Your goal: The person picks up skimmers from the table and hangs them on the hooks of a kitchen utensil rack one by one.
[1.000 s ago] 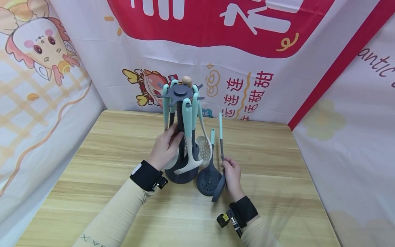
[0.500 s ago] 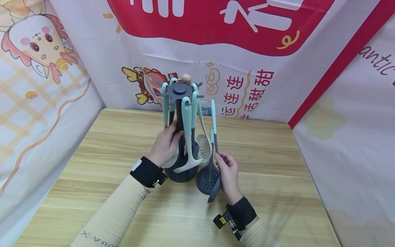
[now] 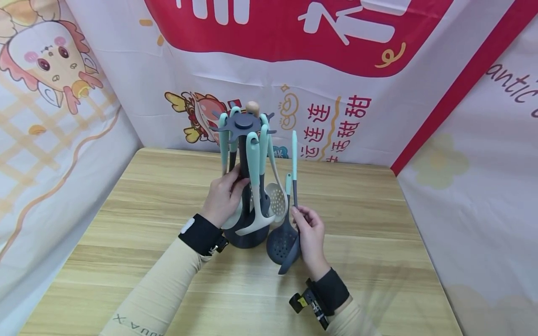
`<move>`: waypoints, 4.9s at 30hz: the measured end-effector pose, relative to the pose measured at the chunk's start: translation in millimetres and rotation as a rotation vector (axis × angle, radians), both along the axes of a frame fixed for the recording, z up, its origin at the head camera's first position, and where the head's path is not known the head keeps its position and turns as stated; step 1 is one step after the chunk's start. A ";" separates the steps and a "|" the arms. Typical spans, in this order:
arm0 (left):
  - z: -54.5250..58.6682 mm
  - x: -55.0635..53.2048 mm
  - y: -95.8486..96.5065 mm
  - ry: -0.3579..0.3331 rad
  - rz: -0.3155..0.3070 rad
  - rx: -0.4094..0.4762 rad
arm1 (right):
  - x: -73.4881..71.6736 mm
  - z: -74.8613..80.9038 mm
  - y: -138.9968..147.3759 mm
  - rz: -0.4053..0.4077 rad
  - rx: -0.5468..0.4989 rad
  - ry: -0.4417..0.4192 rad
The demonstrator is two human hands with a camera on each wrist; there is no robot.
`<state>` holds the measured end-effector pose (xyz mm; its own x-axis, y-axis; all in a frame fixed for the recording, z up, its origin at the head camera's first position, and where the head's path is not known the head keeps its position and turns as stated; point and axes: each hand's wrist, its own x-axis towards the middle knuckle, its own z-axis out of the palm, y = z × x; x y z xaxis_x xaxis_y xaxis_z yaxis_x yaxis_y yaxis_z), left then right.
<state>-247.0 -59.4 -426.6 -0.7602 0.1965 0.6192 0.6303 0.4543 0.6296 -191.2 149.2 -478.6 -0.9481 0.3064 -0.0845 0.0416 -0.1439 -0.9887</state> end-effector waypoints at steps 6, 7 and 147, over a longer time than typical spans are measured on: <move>-1.5 0.7 0.5 0.004 0.015 0.008 | 2.6 4.5 -1.4 -0.018 -0.008 0.048; -1.3 1.0 0.7 0.002 0.017 0.008 | 3.2 5.6 -1.9 -0.021 -0.007 0.055; -17.2 -0.5 9.7 -0.006 0.196 -0.066 | 30.0 25.9 -43.8 0.101 0.239 0.301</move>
